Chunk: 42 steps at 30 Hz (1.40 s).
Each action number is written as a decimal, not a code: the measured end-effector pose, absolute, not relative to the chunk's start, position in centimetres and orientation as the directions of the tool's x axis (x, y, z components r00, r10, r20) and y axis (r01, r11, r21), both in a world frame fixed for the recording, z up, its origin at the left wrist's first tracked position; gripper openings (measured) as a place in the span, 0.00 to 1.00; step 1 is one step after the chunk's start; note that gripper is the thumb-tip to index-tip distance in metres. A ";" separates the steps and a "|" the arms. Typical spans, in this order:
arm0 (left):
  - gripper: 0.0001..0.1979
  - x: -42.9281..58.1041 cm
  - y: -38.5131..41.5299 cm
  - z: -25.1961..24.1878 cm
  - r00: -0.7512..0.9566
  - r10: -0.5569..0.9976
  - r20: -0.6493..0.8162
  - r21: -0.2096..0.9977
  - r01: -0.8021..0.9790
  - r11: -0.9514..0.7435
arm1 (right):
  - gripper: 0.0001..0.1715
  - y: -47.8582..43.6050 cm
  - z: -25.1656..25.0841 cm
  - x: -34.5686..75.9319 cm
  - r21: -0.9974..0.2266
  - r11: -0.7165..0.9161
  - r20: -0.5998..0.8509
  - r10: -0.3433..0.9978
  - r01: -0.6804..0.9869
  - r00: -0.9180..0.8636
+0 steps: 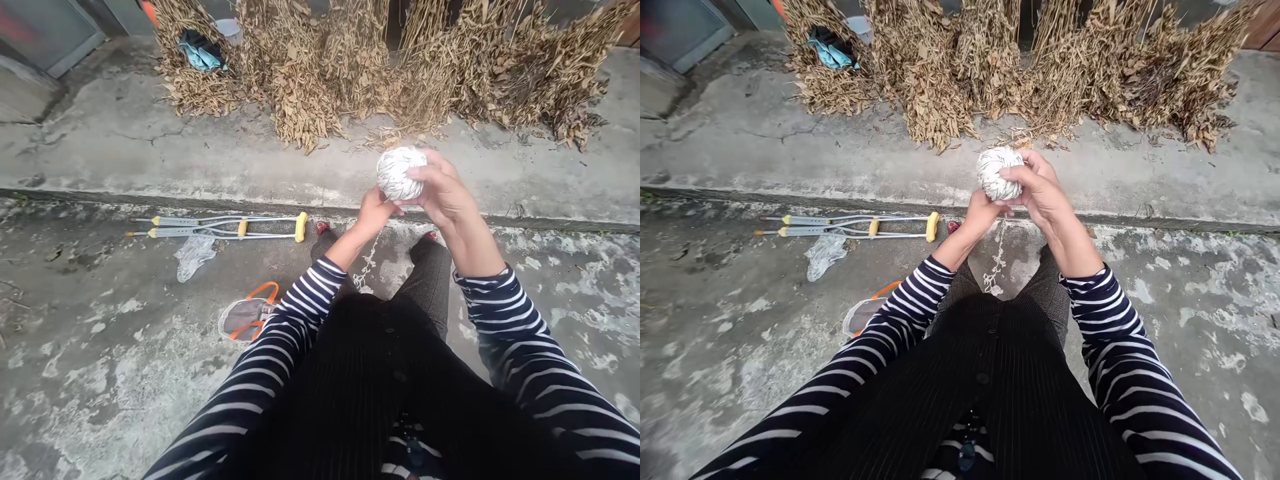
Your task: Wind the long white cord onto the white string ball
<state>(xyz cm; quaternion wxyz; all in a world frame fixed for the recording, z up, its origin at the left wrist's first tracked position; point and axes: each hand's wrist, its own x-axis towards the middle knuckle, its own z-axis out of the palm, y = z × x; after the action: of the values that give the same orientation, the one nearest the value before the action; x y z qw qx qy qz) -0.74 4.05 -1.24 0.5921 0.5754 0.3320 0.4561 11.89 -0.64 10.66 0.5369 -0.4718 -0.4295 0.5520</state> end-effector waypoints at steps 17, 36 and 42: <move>0.17 -6.8 -3.1 -0.5 0.710 0.687 -0.155 0.935 -0.119 0.335 | 0.38 1.8 4.0 15.4 -0.913 0.172 0.259 0.945 0.370 0.199; 0.13 -6.7 1.4 -0.3 0.617 0.711 -0.336 0.932 0.108 0.346 | 0.39 -4.4 -3.1 12.6 -0.976 -0.205 -0.211 0.972 0.072 -0.107; 0.09 -8.2 3.7 -0.2 0.769 0.553 -0.322 0.946 0.285 0.155 | 0.36 -5.0 -2.6 13.3 -0.958 -0.269 -0.274 0.961 0.101 -0.035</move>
<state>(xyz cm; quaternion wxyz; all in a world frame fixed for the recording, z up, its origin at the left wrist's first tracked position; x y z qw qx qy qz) -8.22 3.73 -0.15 0.6865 0.6426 0.3259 0.0974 13.34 -4.95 -2.64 0.3898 -0.5751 -0.4618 0.5514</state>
